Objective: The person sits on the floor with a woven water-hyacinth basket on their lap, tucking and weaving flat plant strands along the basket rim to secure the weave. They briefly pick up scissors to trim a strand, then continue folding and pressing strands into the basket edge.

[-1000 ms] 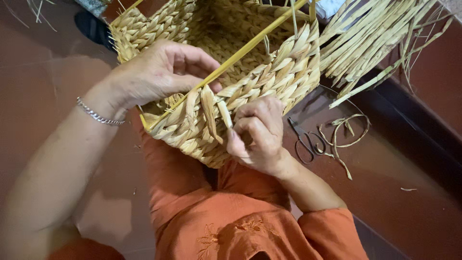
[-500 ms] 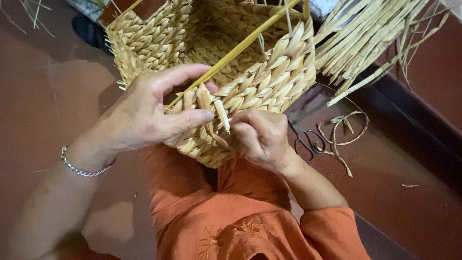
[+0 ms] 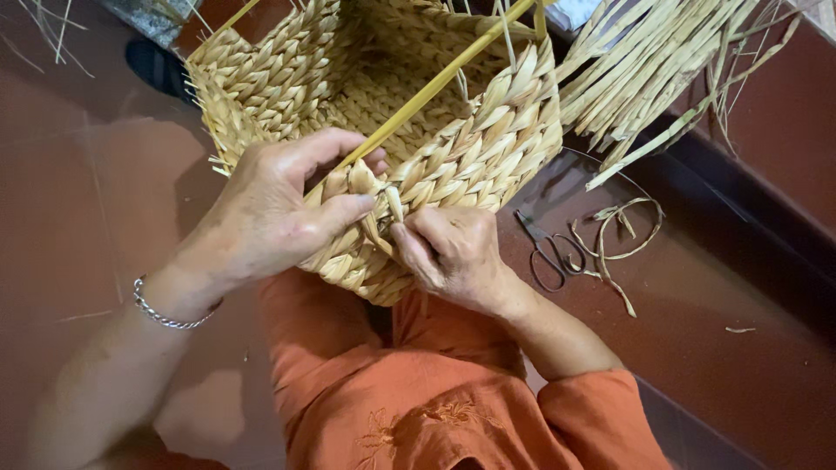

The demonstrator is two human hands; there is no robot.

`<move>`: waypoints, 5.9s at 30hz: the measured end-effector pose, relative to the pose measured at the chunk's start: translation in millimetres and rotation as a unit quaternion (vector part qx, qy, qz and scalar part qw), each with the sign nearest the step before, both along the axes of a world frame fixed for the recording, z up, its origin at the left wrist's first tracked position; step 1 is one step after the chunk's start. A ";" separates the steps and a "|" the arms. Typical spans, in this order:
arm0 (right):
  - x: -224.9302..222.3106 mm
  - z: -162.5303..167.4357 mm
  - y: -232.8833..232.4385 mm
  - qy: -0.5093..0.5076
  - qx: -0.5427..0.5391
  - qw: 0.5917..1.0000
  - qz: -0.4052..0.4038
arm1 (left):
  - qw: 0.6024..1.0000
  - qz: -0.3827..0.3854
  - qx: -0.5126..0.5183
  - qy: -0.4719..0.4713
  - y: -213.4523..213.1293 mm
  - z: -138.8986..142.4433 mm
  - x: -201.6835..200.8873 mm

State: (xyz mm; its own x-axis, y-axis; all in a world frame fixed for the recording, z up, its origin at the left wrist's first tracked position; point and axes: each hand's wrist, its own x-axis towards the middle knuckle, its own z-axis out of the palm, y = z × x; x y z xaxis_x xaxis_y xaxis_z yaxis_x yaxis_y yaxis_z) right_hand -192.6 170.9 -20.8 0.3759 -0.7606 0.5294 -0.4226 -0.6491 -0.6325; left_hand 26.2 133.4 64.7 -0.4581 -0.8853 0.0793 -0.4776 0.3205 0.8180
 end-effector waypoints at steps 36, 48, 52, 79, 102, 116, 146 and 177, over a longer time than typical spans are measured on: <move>15.3 14.8 -25.4 -0.027 -0.150 0.985 -0.082 | 0.955 -0.131 0.241 0.115 -60.2 -30.9 27.7; 10.1 2.2 -20.6 0.054 -0.144 0.985 -0.082 | 0.970 -0.049 0.217 0.101 -58.9 -47.4 20.4; 7.8 -9.9 -15.4 0.006 -0.178 0.980 -0.084 | 0.996 -0.090 0.006 -0.025 -57.4 -46.2 25.2; 2.9 -6.3 -1.6 0.099 -0.200 0.970 -0.100 | 0.950 -0.069 0.286 0.106 -60.7 -28.4 16.1; 33.2 -0.3 -7.7 -0.025 -0.170 0.975 -0.141 | 0.957 -0.122 0.264 -0.001 -56.3 -15.8 25.6; 28.3 -4.0 -3.4 -0.064 -0.109 0.989 -0.075 | 0.992 -0.003 -0.107 -0.070 19.0 -1.8 12.3; 12.4 -8.9 -6.7 0.116 -0.232 0.964 -0.052 | 0.999 0.008 -0.031 0.034 16.5 -8.0 16.8; -27.6 -22.7 9.6 -0.126 0.085 0.988 0.020 | 0.976 0.050 -0.160 0.140 34.8 -51.9 -22.0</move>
State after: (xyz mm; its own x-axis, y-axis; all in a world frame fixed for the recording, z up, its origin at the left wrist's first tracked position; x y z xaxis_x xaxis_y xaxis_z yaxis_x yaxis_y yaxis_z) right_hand -220.1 180.6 -43.5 0.2787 -0.8340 0.4762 -0.2137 -0.5372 -0.8159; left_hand 4.2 168.2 12.9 -0.2915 -0.8337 0.4689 -0.2921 0.5444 0.7863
